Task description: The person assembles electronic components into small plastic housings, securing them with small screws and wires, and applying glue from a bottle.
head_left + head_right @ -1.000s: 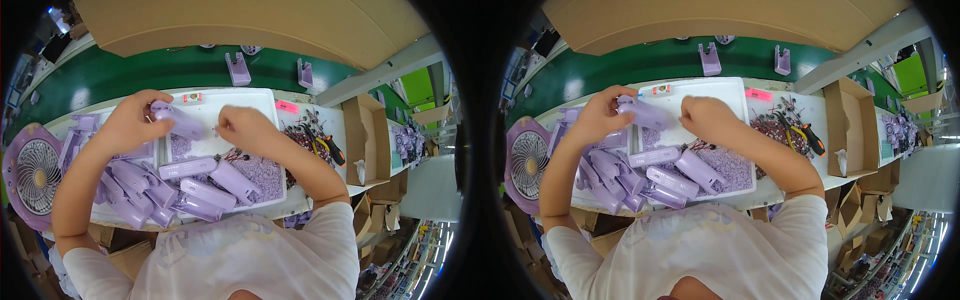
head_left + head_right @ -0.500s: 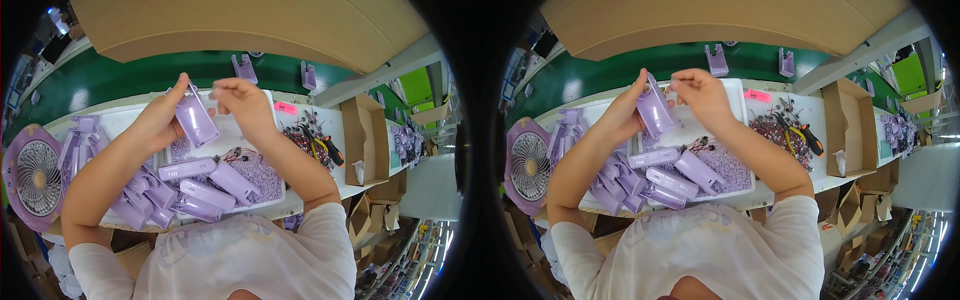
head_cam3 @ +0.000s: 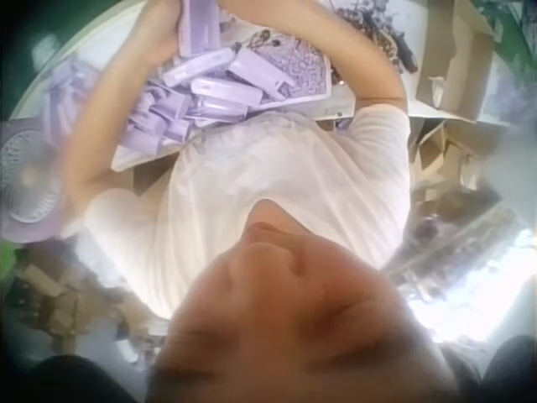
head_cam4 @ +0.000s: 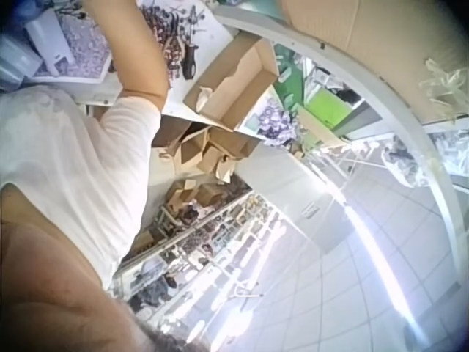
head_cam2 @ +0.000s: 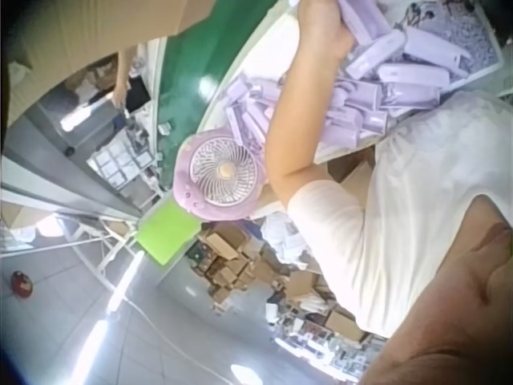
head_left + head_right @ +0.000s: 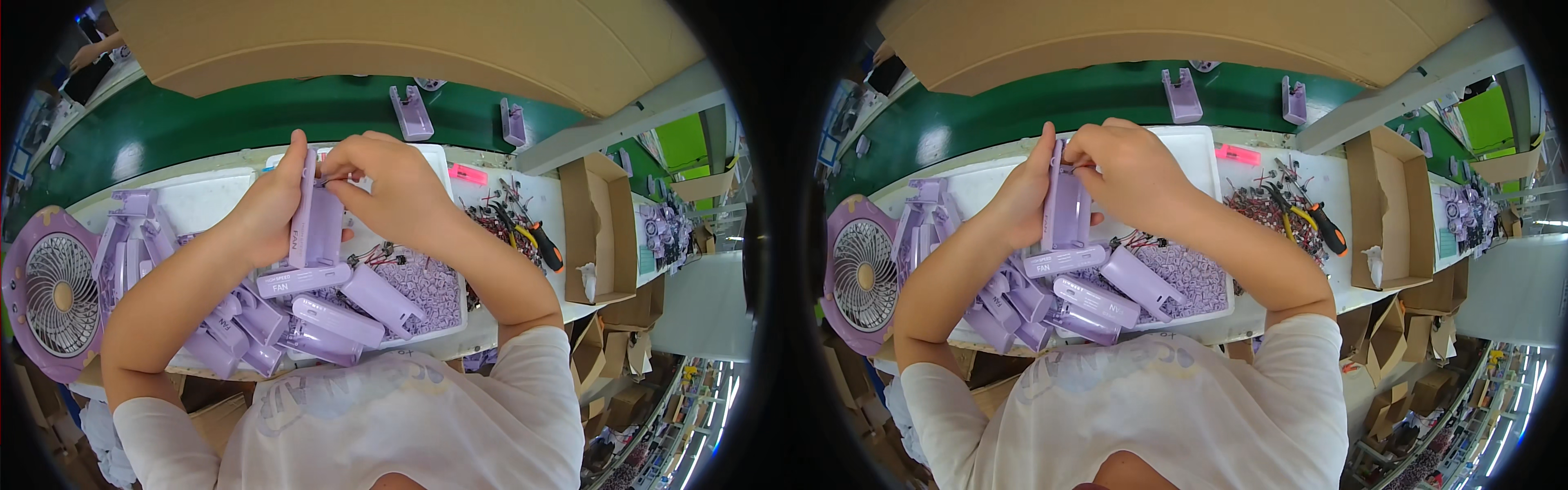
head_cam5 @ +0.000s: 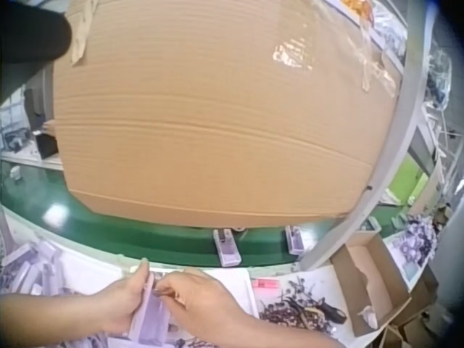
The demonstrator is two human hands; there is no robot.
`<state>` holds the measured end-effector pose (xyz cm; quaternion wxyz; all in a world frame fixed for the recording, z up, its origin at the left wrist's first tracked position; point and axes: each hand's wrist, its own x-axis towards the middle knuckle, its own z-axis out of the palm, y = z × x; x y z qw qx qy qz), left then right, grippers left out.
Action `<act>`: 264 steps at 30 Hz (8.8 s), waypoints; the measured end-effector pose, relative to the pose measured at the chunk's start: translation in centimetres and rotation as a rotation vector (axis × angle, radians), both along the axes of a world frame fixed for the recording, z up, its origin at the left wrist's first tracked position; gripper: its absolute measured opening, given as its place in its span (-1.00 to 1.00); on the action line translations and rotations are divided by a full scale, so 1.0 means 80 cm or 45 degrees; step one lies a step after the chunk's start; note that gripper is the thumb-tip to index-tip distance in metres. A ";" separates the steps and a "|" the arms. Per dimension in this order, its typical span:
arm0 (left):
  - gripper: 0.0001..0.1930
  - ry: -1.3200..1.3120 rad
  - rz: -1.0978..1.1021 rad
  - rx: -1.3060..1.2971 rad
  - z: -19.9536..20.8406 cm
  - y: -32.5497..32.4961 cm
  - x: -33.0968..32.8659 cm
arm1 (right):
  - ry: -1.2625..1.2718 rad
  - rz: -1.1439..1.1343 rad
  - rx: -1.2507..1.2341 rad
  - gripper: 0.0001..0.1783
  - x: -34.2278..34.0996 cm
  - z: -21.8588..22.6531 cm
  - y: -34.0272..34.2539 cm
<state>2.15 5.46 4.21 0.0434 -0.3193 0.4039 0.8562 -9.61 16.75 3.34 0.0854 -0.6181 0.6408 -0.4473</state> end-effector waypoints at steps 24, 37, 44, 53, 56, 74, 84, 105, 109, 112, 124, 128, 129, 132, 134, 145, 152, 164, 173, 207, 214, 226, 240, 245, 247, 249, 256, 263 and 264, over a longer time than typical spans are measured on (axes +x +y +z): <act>-0.38 -0.041 0.034 -0.036 -0.010 0.007 0.000 | 0.191 -0.099 -0.092 -0.84 0.018 -0.005 -0.006; -0.40 -0.144 0.113 -0.086 0.001 0.004 -0.014 | 0.359 -0.110 -0.062 -0.84 0.016 -0.012 -0.010; -0.38 -0.064 0.073 -0.017 -0.024 -0.013 -0.022 | 0.257 -0.046 0.115 -0.78 -0.004 -0.013 -0.024; -0.30 -0.050 0.024 0.036 -0.022 -0.026 -0.017 | 0.335 -0.144 -0.220 -0.67 -0.021 0.010 -0.004; -0.27 0.024 0.146 0.056 -0.022 -0.028 -0.015 | 0.417 0.001 -0.265 -0.66 0.003 0.014 0.006; -0.65 0.281 -1.412 -1.788 0.010 -0.001 0.051 | 0.711 -0.301 0.231 -0.87 -0.114 -0.088 -0.069; -0.59 0.057 -0.906 -1.406 -0.001 -0.040 0.039 | 0.405 0.218 0.612 -0.87 -0.041 -0.044 0.016; -0.59 0.034 -0.121 0.011 -0.022 -0.042 0.026 | 0.780 0.414 0.544 -0.86 0.003 -0.055 0.048; -0.58 -0.047 -0.180 -0.017 -0.026 -0.038 0.031 | 0.831 0.399 0.641 -0.87 0.005 -0.049 0.047; -0.61 -0.033 -0.211 0.018 -0.026 -0.035 0.032 | 0.813 0.341 0.525 -0.90 0.001 -0.050 0.046; -0.56 -0.124 -0.181 -0.023 -0.025 -0.024 0.030 | 0.483 0.300 0.576 -0.83 -0.007 -0.060 0.052; -0.51 -0.174 -0.198 -0.067 -0.029 -0.017 0.027 | 0.413 0.330 0.598 -0.83 -0.005 -0.062 0.047; -0.52 -0.169 -0.219 -0.059 -0.031 -0.016 0.026 | 0.446 0.326 0.608 -0.84 -0.005 -0.061 0.046; -0.52 -0.171 -0.254 -0.049 -0.036 -0.014 0.024 | 0.545 0.310 0.541 -0.86 -0.003 -0.064 0.044; -0.52 -0.178 -0.266 -0.045 -0.037 -0.013 0.023 | 0.611 0.300 0.464 -0.87 -0.002 -0.068 0.045; -0.53 -0.215 -0.246 -0.021 -0.037 -0.010 0.025 | 0.481 0.386 0.653 -0.82 -0.013 -0.056 0.040; -0.59 -0.208 -0.229 0.064 -0.038 -0.008 0.025 | 0.676 0.402 0.514 -0.84 -0.007 -0.067 0.039; -0.55 0.134 -0.058 0.193 -0.024 -0.020 0.027 | 0.120 -0.033 0.335 -0.84 -0.006 -0.042 0.040; -0.49 0.212 0.032 0.337 -0.033 -0.026 0.028 | -0.026 -0.113 0.231 -0.88 -0.006 -0.025 0.038; -0.56 0.218 -0.142 0.227 -0.022 -0.006 0.026 | -0.224 -0.075 0.021 -0.89 0.016 0.001 0.013; -0.56 0.138 -0.118 0.179 -0.022 -0.003 0.025 | -0.168 -0.092 0.056 -0.89 0.016 0.001 0.015; -0.59 0.109 -0.065 0.034 -0.011 0.015 0.019 | 0.272 -0.129 -0.261 -0.84 0.028 -0.015 0.007; -0.57 0.015 -0.025 -0.001 -0.015 0.011 0.010 | -0.201 0.013 0.407 -0.78 0.000 0.018 -0.001; -0.57 0.041 -0.061 -0.194 0.002 0.012 0.010 | 0.120 -0.095 0.172 -0.78 0.008 -0.001 -0.004; -0.57 0.062 -0.011 -0.190 0.003 0.011 0.006 | 0.100 -0.072 0.087 -0.74 0.003 -0.008 -0.009; -0.58 0.054 0.007 -0.103 -0.005 0.005 0.003 | -0.023 -0.031 0.170 -0.71 -0.004 -0.003 -0.008; -0.62 0.007 0.062 0.094 -0.024 -0.011 0.001 | 0.202 -0.092 -0.031 -0.67 -0.011 0.021 0.009; -0.68 0.017 0.288 0.117 -0.030 -0.003 -0.014 | 0.175 0.061 0.114 -0.86 0.011 0.005 -0.002; -0.68 0.037 0.288 0.103 -0.029 -0.003 -0.012 | 0.255 -0.029 0.077 -0.88 0.006 0.006 -0.004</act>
